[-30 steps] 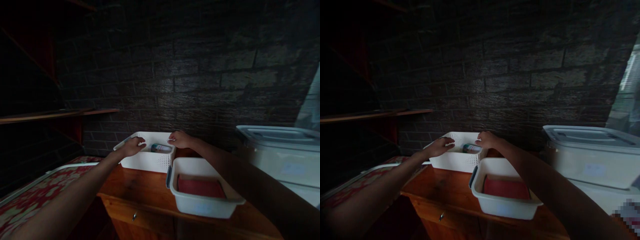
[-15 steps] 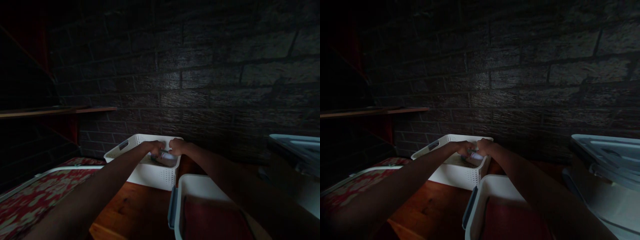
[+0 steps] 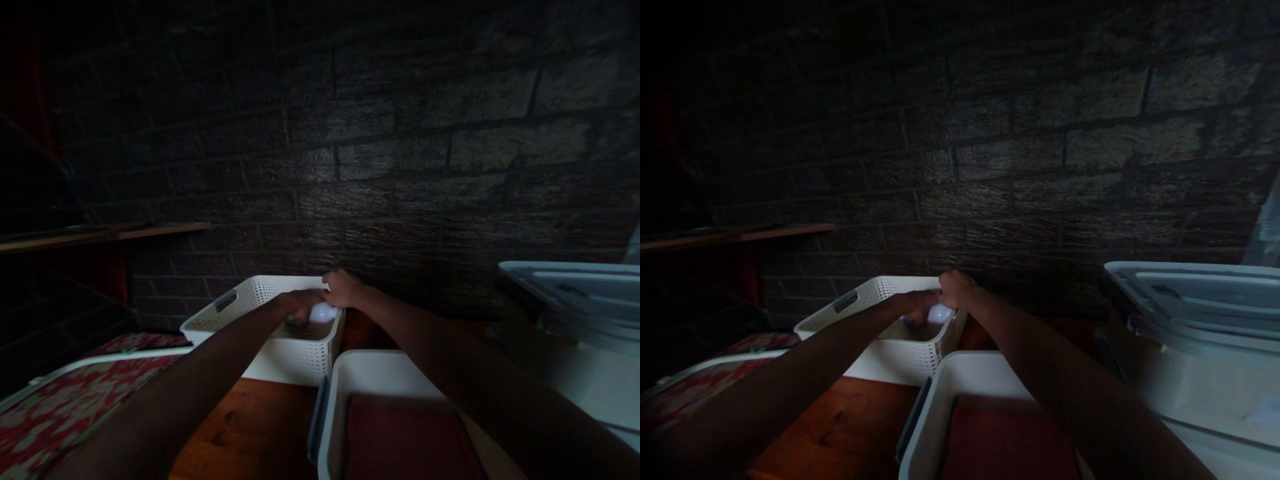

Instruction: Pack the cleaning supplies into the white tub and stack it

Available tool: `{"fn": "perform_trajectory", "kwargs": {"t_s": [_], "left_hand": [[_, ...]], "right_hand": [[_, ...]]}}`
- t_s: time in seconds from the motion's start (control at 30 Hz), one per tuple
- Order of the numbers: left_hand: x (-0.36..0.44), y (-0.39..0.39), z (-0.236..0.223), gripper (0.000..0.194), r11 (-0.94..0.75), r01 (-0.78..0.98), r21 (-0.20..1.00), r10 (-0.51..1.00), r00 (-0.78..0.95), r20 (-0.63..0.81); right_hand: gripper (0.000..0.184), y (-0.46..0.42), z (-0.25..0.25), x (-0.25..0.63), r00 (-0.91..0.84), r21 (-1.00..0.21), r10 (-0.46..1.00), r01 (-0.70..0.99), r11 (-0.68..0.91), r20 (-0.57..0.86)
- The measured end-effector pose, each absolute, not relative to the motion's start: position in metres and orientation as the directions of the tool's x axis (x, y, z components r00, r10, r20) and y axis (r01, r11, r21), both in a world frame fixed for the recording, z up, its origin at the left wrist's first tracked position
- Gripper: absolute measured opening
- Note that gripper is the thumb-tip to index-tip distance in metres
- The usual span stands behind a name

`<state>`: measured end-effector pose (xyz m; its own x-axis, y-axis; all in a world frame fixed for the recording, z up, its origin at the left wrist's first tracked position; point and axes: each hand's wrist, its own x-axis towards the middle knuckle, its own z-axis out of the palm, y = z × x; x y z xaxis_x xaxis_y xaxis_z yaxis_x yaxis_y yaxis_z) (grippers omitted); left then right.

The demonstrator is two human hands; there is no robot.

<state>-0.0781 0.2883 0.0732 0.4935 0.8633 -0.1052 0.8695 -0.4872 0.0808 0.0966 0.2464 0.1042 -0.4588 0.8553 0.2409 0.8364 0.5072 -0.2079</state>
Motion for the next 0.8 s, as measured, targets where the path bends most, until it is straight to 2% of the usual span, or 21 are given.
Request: {"fn": "perform_trajectory", "kwargs": {"t_s": [0.1,0.23,0.4,0.53,0.67,0.8], "left_hand": [[-0.085,0.278,0.106,0.06,-0.5,0.855,0.137,0.86,0.509,-0.044],[-0.093,0.254,0.155,0.06,-0.495,0.831,0.254,0.868,0.461,0.184],[-0.08,0.201,0.204,0.068,-0.541,0.71,0.452,0.828,0.353,0.436],[-0.039,0.148,0.22,0.068,-0.623,0.515,0.589,0.772,0.283,0.569],[0.015,0.101,0.22,0.064,-0.674,0.308,0.671,0.738,0.268,0.619],[0.053,0.076,0.216,0.061,-0.598,0.052,0.8,0.792,0.194,0.579]], "right_hand": [[0.03,0.231,0.121,0.114,-0.399,-0.276,0.844,0.818,0.504,0.359],[0.037,0.204,0.145,0.137,-0.269,-0.395,0.819,0.772,0.498,0.506],[0.064,0.163,0.161,0.157,-0.128,-0.574,0.806,0.638,0.513,0.578],[0.092,0.118,0.16,0.165,-0.152,-0.657,0.803,0.498,0.566,0.576],[0.081,0.075,0.153,0.172,-0.19,-0.663,0.75,0.367,0.652,0.633],[0.063,0.05,0.149,0.181,-0.101,-0.725,0.728,0.071,0.685,0.678]]}}
